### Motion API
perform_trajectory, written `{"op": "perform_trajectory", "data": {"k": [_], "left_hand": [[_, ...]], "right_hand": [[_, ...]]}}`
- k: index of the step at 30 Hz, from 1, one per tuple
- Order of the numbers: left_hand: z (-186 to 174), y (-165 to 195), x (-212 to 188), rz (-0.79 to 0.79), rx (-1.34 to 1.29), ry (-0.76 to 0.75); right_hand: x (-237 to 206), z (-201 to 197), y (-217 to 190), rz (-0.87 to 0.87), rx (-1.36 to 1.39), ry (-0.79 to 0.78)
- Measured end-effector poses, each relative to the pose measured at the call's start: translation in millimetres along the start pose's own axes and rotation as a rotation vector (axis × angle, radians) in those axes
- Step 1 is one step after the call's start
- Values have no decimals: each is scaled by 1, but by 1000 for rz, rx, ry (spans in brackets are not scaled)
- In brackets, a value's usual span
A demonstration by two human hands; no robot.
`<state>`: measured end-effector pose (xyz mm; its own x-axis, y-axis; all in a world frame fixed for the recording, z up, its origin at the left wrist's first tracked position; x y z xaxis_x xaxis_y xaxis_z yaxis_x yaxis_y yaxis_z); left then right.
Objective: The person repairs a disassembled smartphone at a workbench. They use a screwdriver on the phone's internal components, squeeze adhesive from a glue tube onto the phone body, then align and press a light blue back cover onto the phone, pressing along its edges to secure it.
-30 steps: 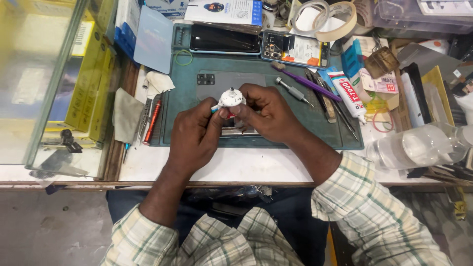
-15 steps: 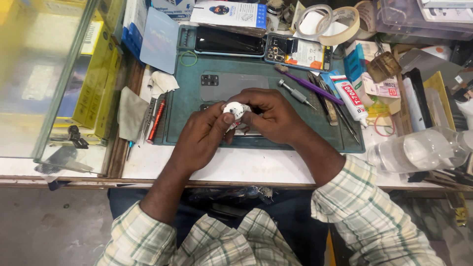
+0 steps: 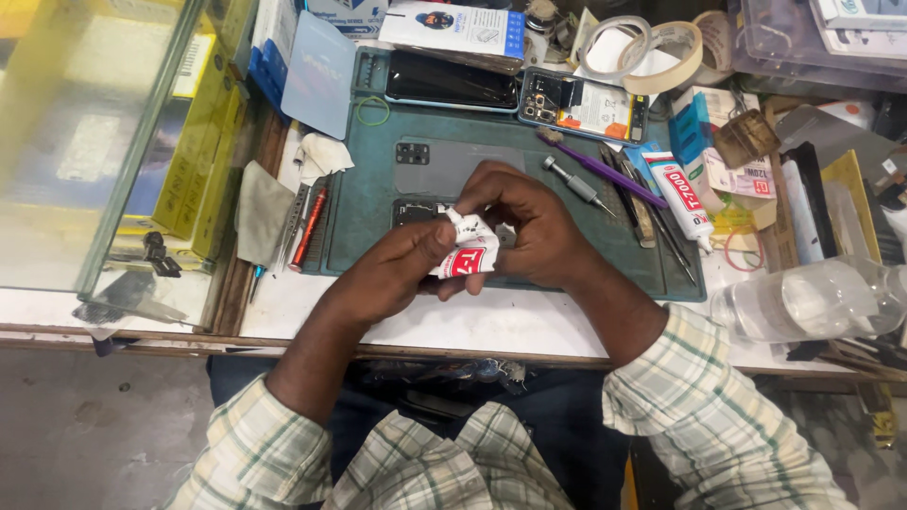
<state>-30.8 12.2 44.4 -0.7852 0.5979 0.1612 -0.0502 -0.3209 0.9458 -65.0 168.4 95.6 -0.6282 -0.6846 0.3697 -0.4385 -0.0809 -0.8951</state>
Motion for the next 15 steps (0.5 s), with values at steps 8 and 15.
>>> {"op": "perform_trajectory", "data": {"k": [8, 15], "left_hand": [[3, 13, -1, 50, 45, 44], [7, 27, 4, 122, 403, 107]], "right_hand": [[0, 3, -12, -32, 9, 27], [-3, -6, -11, -35, 47, -14]]}}
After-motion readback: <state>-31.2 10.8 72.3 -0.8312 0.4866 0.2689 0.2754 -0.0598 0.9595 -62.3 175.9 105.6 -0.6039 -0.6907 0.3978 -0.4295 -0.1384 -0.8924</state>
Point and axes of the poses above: each hand's wrist, its own x-axis towards the middle knuckle, its own z-axis out of the palm, y = z × x, the point moved 5 cm from there along x, towards the middle knuckle, and after that the axes turned 6 degrees about z, right-handed, at the moved point
